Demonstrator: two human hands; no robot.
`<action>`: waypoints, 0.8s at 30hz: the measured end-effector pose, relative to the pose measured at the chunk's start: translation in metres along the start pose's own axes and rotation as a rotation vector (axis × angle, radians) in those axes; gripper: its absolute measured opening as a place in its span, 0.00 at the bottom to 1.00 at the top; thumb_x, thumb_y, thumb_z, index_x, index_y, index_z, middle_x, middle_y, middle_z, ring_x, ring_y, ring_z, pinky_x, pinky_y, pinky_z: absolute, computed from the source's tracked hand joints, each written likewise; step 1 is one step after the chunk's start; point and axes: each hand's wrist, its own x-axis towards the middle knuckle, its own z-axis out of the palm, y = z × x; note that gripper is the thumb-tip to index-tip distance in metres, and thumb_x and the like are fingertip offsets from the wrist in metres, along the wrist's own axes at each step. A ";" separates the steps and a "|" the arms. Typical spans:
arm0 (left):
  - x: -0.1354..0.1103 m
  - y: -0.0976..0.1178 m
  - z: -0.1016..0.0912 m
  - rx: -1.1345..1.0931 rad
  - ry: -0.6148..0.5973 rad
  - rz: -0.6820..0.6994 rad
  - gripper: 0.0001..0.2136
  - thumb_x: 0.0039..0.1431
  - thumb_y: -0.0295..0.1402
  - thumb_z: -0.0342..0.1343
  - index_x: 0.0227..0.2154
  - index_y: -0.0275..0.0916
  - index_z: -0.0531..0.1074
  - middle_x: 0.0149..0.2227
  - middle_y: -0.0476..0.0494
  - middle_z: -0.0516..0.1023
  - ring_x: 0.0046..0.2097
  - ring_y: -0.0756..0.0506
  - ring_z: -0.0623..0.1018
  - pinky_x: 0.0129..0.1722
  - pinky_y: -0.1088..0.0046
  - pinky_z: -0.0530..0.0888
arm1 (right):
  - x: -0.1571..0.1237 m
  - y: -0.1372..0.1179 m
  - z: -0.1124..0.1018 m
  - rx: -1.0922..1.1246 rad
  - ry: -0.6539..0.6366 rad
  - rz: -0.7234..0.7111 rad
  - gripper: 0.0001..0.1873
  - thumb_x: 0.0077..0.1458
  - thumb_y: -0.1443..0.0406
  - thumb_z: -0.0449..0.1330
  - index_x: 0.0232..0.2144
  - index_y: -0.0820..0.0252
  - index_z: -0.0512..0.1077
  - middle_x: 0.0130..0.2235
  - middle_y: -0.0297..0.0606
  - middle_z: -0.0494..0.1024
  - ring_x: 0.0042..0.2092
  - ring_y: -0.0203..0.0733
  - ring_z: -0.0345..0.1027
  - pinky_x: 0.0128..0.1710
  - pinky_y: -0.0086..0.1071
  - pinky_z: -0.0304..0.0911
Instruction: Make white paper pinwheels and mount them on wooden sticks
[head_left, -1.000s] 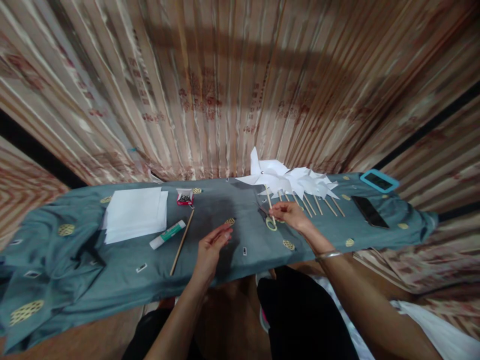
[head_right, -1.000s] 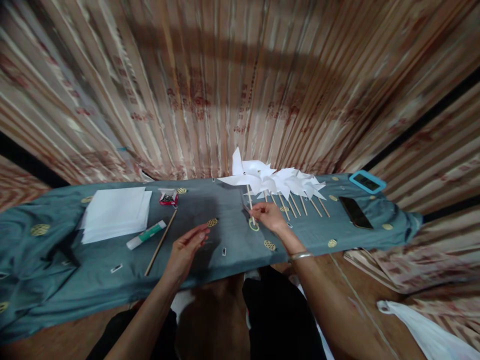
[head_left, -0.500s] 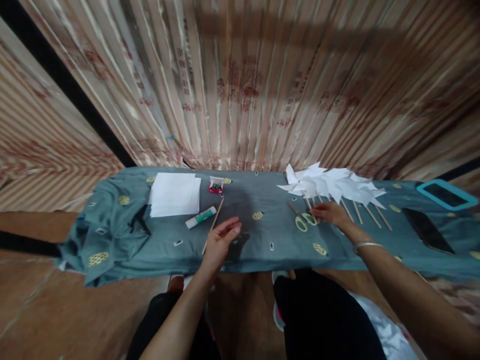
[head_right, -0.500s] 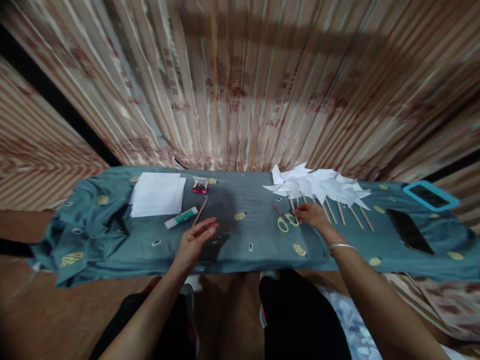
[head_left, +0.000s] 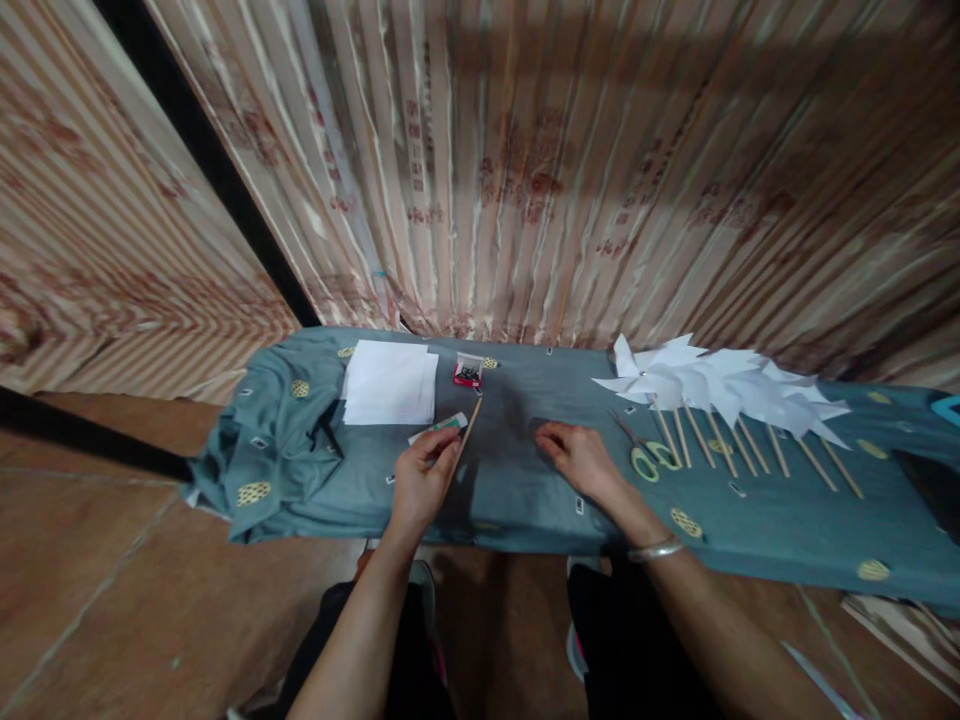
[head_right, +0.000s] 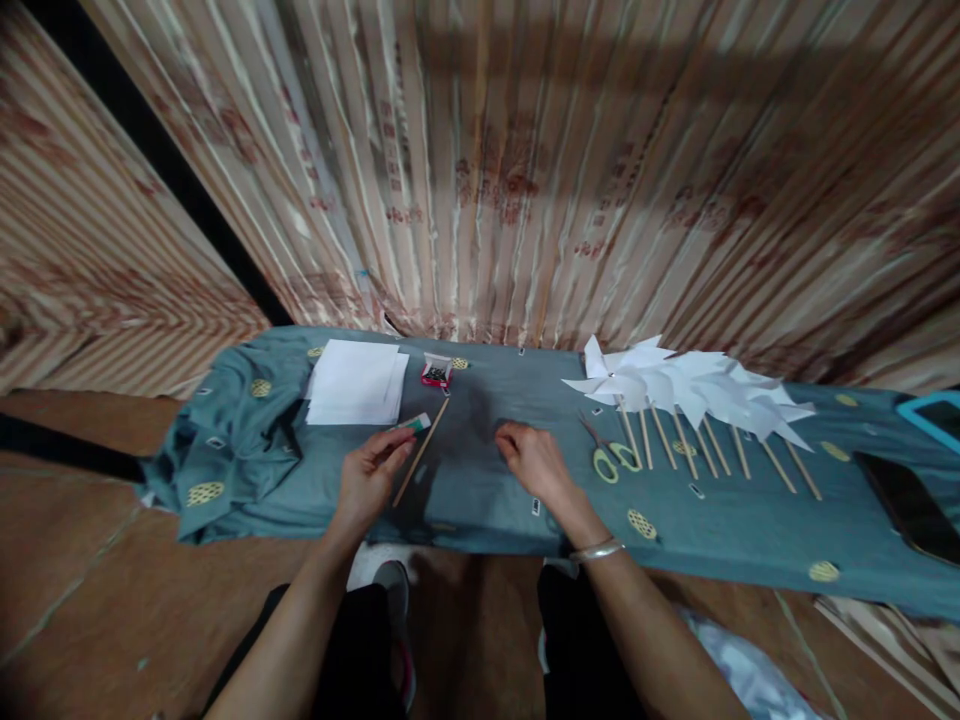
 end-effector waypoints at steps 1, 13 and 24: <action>-0.001 0.003 0.001 0.010 -0.003 0.016 0.09 0.49 0.35 0.60 0.32 0.39 0.80 0.36 0.42 0.81 0.39 0.43 0.79 0.42 0.66 0.74 | 0.009 -0.011 0.007 0.021 -0.004 -0.039 0.11 0.60 0.66 0.54 0.37 0.55 0.77 0.35 0.37 0.83 0.37 0.44 0.77 0.36 0.32 0.64; 0.001 0.008 0.006 0.280 0.195 0.325 0.27 0.59 0.35 0.56 0.61 0.41 0.59 0.60 0.35 0.63 0.62 0.38 0.61 0.61 0.54 0.60 | 0.149 -0.113 0.085 0.102 -0.064 -0.479 0.24 0.54 0.68 0.60 0.54 0.70 0.69 0.59 0.54 0.69 0.62 0.53 0.60 0.62 0.43 0.56; -0.008 0.014 0.010 0.212 0.121 0.268 0.27 0.61 0.33 0.55 0.62 0.40 0.56 0.64 0.35 0.59 0.65 0.40 0.57 0.64 0.55 0.56 | 0.148 -0.086 0.106 0.295 -0.025 -0.599 0.18 0.59 0.58 0.58 0.51 0.51 0.72 0.56 0.41 0.72 0.63 0.50 0.59 0.63 0.48 0.56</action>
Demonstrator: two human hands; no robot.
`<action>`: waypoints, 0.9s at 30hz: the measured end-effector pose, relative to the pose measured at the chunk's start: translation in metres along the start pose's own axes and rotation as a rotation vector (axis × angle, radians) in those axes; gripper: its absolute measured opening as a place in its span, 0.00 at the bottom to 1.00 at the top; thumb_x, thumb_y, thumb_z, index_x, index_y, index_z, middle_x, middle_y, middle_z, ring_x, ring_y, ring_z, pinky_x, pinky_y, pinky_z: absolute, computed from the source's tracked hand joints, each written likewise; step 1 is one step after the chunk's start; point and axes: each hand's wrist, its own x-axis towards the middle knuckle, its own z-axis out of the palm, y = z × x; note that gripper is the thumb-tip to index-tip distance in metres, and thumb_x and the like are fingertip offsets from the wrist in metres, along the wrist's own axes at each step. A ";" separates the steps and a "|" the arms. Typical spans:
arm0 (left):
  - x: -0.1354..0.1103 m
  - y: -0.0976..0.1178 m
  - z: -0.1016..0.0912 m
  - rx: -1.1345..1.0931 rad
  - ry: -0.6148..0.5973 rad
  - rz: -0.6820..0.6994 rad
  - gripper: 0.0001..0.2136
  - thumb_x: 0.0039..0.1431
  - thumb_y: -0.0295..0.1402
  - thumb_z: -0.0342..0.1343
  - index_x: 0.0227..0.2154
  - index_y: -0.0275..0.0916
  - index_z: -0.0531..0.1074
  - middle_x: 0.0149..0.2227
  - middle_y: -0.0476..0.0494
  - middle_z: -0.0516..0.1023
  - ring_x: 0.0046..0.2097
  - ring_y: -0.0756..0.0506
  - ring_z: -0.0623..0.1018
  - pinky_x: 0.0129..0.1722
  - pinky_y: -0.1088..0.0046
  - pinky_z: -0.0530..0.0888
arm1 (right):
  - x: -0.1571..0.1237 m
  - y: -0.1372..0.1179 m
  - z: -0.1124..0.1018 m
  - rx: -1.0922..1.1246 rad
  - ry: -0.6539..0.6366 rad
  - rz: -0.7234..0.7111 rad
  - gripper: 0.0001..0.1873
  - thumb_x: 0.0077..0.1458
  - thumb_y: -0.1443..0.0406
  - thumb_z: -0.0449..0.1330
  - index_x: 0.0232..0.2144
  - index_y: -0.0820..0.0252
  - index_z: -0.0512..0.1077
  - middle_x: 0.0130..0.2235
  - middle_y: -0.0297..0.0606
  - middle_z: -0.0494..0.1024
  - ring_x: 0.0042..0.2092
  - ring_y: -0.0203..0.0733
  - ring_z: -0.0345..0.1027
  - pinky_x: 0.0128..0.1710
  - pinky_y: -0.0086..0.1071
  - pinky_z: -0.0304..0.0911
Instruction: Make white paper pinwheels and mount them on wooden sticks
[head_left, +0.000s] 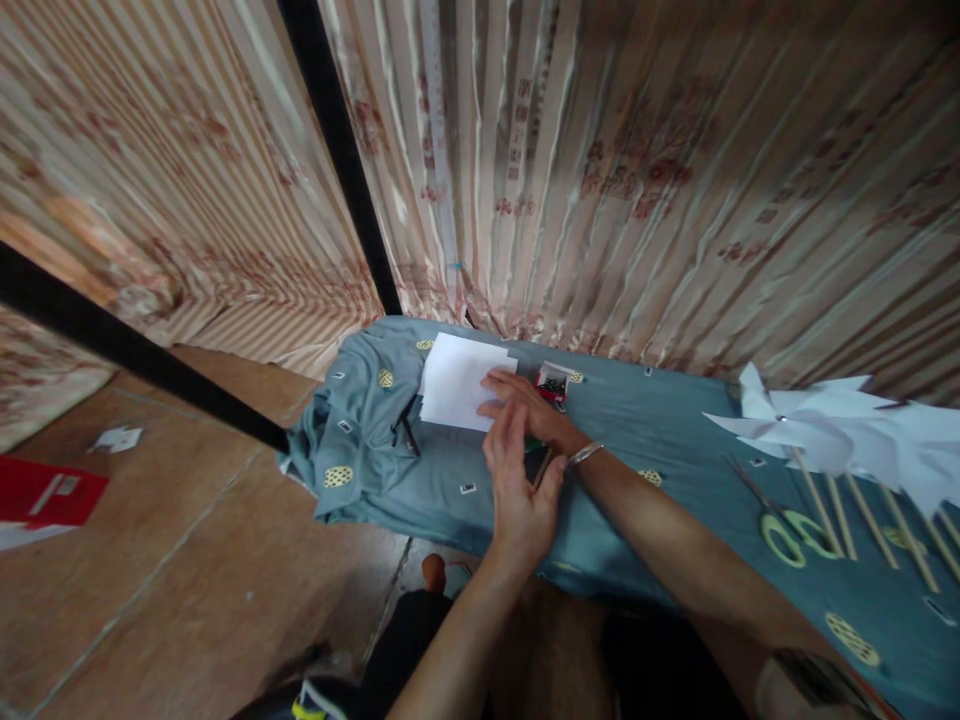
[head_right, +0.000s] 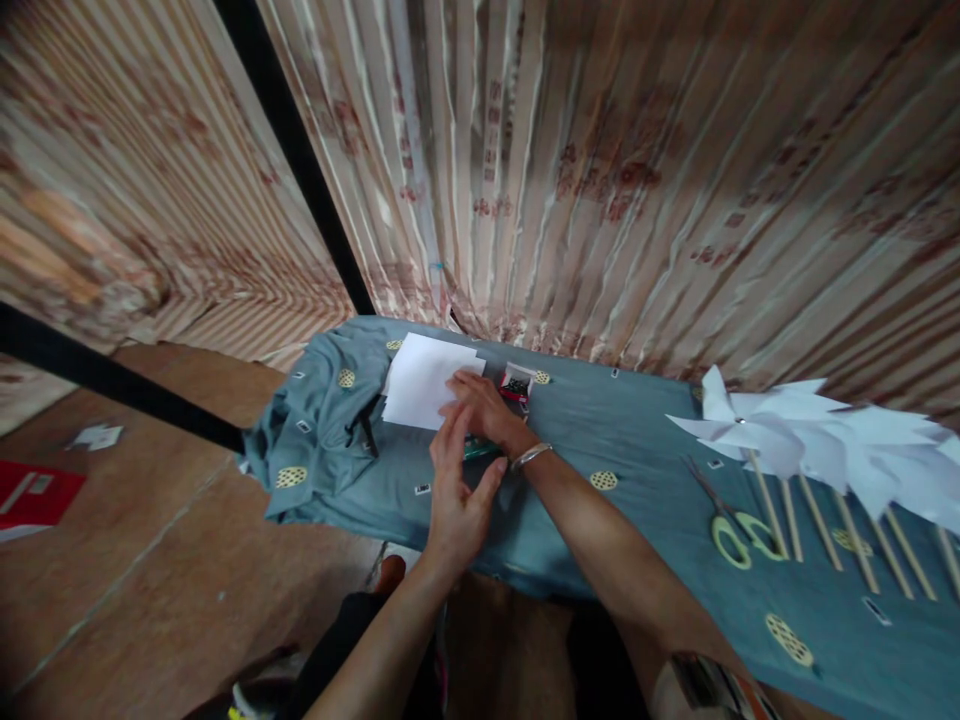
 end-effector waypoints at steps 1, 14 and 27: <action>-0.001 0.001 0.001 -0.011 -0.003 -0.008 0.27 0.61 0.33 0.55 0.62 0.39 0.56 0.64 0.35 0.59 0.65 0.40 0.57 0.64 0.55 0.56 | 0.000 0.002 0.002 0.021 0.015 0.000 0.17 0.59 0.58 0.58 0.50 0.51 0.73 0.55 0.40 0.73 0.63 0.48 0.59 0.63 0.47 0.56; -0.002 0.008 0.002 -0.079 -0.018 -0.088 0.27 0.60 0.35 0.54 0.62 0.40 0.57 0.64 0.36 0.60 0.66 0.40 0.58 0.65 0.56 0.55 | 0.011 -0.022 -0.023 0.357 0.256 0.287 0.26 0.56 0.47 0.54 0.16 0.59 0.66 0.17 0.28 0.63 0.22 0.34 0.58 0.25 0.30 0.59; -0.030 0.022 0.047 -0.464 -0.567 -0.242 0.26 0.61 0.39 0.53 0.61 0.40 0.59 0.59 0.37 0.69 0.59 0.41 0.71 0.60 0.59 0.64 | -0.165 -0.102 -0.135 0.044 0.629 0.435 0.11 0.60 0.61 0.56 0.39 0.57 0.78 0.39 0.37 0.82 0.41 0.42 0.75 0.44 0.37 0.70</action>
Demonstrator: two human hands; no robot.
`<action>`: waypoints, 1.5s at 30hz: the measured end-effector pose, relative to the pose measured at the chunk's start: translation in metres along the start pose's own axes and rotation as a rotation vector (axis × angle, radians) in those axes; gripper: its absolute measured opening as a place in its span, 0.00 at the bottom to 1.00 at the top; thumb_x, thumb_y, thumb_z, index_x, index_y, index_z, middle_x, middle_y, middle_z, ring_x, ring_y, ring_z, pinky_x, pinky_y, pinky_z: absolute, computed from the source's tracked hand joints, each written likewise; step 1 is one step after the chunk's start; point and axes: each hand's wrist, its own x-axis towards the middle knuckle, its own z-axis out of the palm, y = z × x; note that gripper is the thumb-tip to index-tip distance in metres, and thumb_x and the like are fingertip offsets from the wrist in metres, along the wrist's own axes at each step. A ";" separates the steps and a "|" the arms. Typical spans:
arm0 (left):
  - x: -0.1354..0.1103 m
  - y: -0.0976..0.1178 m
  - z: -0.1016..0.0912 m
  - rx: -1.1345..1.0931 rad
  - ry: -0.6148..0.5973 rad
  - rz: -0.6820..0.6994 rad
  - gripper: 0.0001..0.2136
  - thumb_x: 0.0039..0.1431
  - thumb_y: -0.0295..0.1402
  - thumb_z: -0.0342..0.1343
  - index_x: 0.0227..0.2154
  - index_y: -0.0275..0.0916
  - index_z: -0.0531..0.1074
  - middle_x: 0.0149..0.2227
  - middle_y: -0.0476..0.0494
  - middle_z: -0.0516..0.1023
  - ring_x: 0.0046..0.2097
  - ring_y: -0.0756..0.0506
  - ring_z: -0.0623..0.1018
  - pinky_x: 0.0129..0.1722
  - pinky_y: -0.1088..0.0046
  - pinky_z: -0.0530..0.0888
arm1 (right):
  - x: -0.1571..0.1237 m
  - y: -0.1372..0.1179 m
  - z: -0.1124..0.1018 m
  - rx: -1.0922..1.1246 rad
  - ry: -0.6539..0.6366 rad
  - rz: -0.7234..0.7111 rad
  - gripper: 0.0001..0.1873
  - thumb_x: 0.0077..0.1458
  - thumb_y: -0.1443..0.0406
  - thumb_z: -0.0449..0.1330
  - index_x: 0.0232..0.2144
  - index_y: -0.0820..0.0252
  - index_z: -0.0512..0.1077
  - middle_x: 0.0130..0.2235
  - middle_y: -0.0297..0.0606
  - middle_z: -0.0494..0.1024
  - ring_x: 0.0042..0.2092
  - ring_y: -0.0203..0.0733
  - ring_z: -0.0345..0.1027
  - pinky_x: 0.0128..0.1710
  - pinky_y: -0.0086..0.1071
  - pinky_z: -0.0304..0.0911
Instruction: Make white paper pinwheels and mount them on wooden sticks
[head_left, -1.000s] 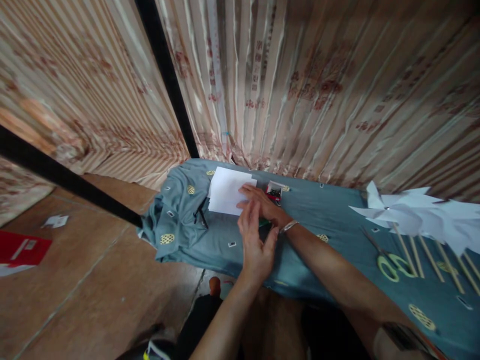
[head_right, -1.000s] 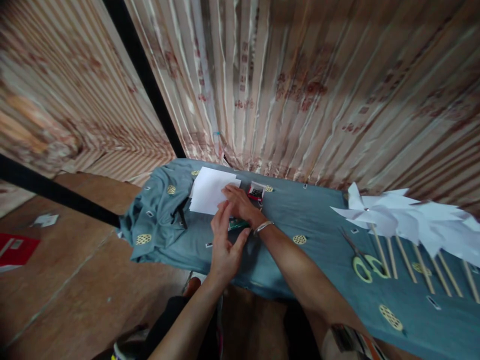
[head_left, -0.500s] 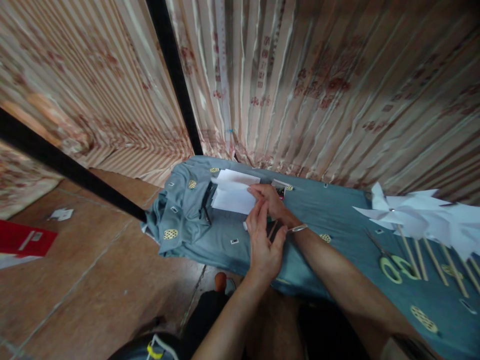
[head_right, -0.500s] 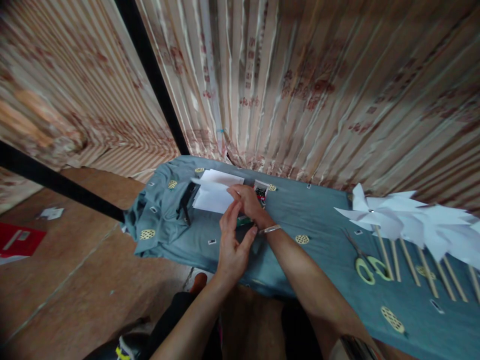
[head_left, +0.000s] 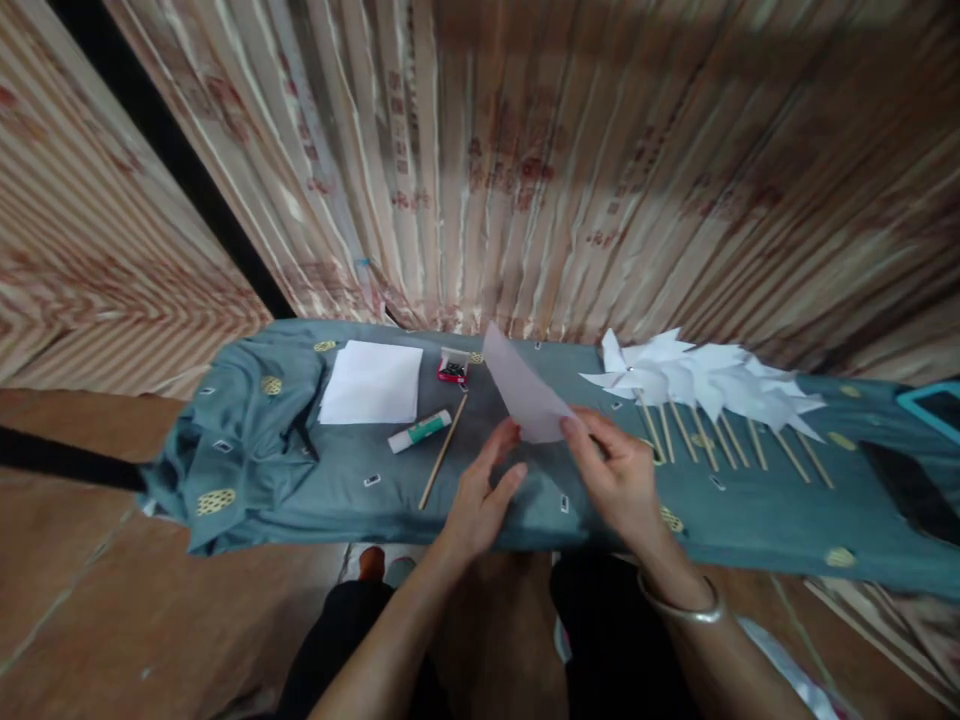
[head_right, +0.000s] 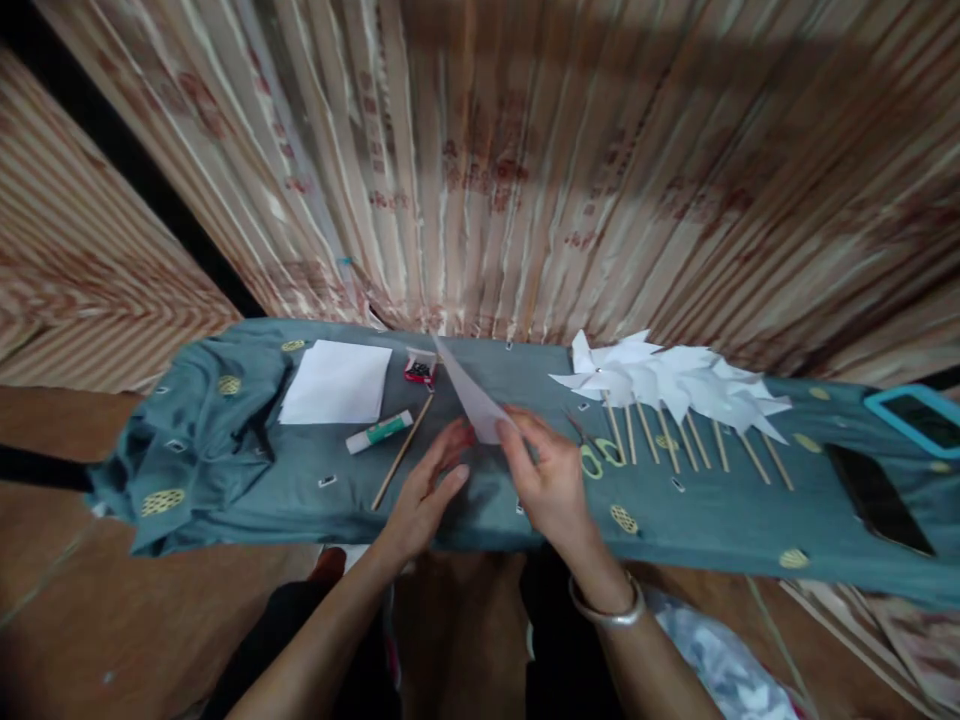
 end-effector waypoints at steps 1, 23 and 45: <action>-0.001 -0.003 0.004 0.024 -0.020 -0.023 0.24 0.61 0.39 0.53 0.58 0.39 0.62 0.57 0.36 0.72 0.56 0.40 0.73 0.58 0.58 0.66 | -0.007 0.000 -0.009 -0.136 -0.008 -0.122 0.10 0.61 0.64 0.56 0.40 0.58 0.77 0.41 0.39 0.82 0.44 0.43 0.75 0.47 0.38 0.69; -0.012 -0.029 -0.015 0.874 -0.120 0.324 0.12 0.65 0.33 0.50 0.45 0.38 0.75 0.40 0.40 0.80 0.44 0.42 0.76 0.44 0.63 0.74 | -0.055 0.093 -0.029 -0.134 -0.364 0.099 0.14 0.59 0.65 0.57 0.47 0.56 0.73 0.47 0.42 0.79 0.50 0.47 0.73 0.52 0.44 0.68; 0.011 -0.037 -0.023 0.951 0.066 0.149 0.21 0.62 0.34 0.53 0.58 0.38 0.62 0.48 0.37 0.75 0.47 0.41 0.78 0.46 0.63 0.77 | -0.050 0.102 -0.001 -0.485 -0.212 -0.091 0.16 0.63 0.63 0.52 0.50 0.59 0.72 0.50 0.47 0.76 0.48 0.51 0.69 0.50 0.47 0.68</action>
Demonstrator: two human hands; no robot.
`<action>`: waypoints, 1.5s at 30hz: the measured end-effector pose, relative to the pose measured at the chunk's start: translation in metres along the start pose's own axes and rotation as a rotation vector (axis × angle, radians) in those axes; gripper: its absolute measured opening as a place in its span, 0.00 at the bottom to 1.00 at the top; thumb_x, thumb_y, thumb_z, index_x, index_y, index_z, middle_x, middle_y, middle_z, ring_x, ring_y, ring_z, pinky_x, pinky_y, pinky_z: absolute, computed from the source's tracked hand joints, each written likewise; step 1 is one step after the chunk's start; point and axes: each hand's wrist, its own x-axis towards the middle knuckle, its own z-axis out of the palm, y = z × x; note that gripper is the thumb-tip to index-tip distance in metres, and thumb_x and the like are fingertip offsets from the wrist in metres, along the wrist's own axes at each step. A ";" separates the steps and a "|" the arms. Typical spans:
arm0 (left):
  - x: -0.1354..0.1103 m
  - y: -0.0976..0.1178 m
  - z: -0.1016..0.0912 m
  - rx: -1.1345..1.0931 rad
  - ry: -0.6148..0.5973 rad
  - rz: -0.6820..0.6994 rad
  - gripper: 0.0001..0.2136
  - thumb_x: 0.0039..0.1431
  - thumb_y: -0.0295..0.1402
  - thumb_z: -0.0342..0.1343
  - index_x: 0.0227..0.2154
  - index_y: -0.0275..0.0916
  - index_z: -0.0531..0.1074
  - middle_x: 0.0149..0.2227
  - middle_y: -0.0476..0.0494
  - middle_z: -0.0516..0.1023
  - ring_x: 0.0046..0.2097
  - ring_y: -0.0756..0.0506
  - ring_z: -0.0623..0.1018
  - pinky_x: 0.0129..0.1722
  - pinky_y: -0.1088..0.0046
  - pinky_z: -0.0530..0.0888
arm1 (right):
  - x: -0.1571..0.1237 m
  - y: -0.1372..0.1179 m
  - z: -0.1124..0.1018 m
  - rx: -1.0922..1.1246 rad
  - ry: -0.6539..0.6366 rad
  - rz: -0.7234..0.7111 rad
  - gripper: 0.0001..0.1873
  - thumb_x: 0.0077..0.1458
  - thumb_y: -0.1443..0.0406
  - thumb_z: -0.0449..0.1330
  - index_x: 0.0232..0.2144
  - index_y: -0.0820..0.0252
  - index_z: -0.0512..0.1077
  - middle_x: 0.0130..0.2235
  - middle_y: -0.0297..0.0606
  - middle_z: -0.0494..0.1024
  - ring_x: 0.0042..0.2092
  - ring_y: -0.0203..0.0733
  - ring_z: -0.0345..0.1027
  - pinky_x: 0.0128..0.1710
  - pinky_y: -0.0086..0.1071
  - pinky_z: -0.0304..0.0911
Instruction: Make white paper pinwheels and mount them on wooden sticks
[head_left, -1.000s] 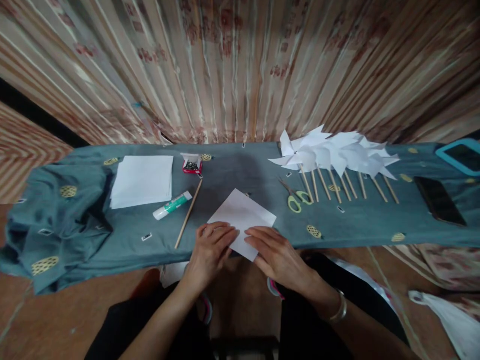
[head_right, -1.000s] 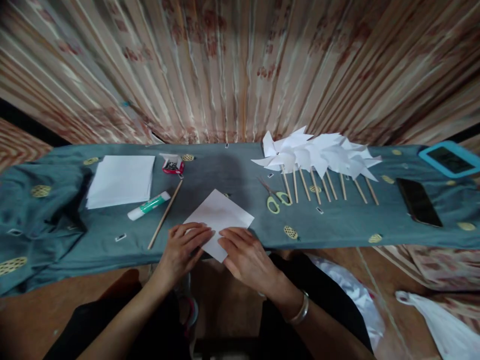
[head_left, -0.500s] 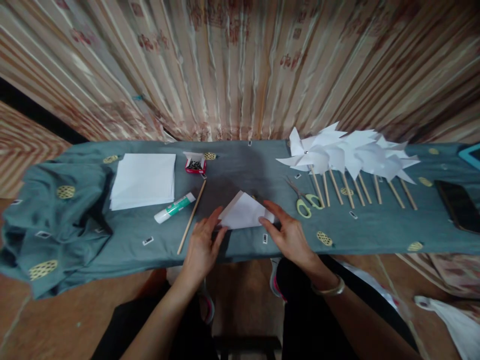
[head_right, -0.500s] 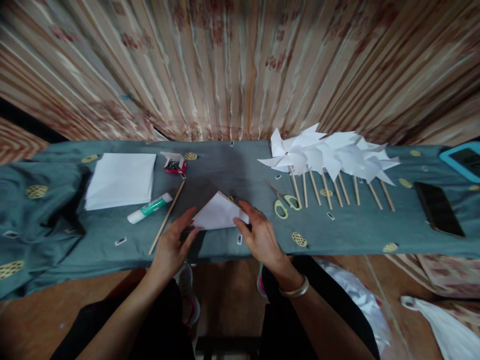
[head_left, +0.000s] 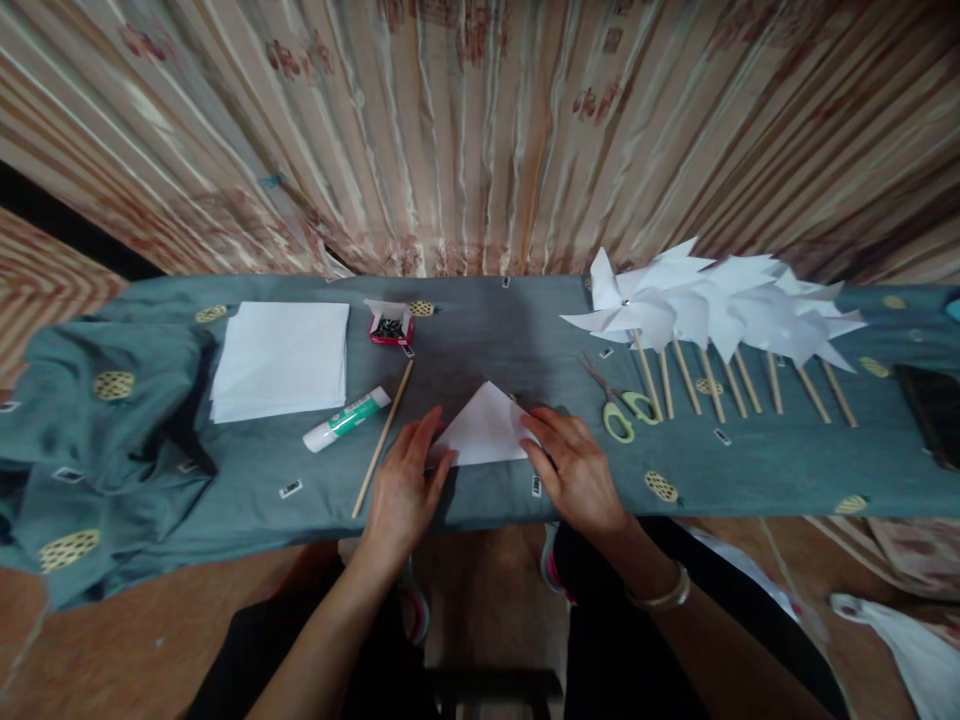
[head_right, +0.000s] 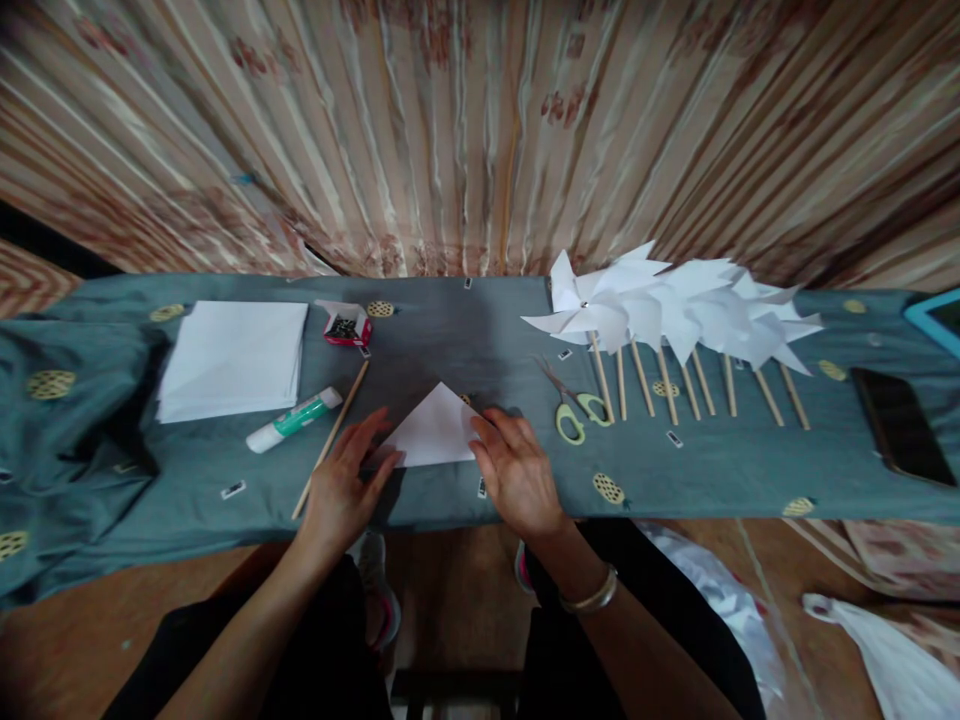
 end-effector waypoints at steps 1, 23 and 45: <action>0.000 0.000 0.000 0.006 0.001 -0.002 0.21 0.62 0.34 0.53 0.58 0.39 0.63 0.49 0.37 0.75 0.48 0.41 0.78 0.46 0.63 0.77 | 0.000 0.000 0.000 -0.015 -0.003 -0.011 0.16 0.63 0.63 0.53 0.50 0.60 0.73 0.50 0.48 0.76 0.48 0.51 0.69 0.50 0.47 0.68; -0.015 0.039 0.024 0.183 -0.162 0.430 0.17 0.63 0.28 0.49 0.54 0.31 0.66 0.56 0.32 0.72 0.63 0.36 0.65 0.59 0.50 0.64 | 0.000 0.002 0.003 -0.121 -0.044 -0.041 0.15 0.63 0.64 0.52 0.48 0.59 0.74 0.53 0.50 0.72 0.51 0.53 0.66 0.50 0.49 0.67; -0.047 -0.002 -0.012 0.255 -0.141 0.319 0.24 0.63 0.32 0.52 0.61 0.33 0.58 0.61 0.27 0.65 0.64 0.35 0.63 0.59 0.49 0.68 | -0.022 0.025 -0.016 -0.096 -0.001 0.079 0.19 0.64 0.64 0.50 0.54 0.63 0.69 0.57 0.53 0.69 0.56 0.54 0.64 0.56 0.50 0.62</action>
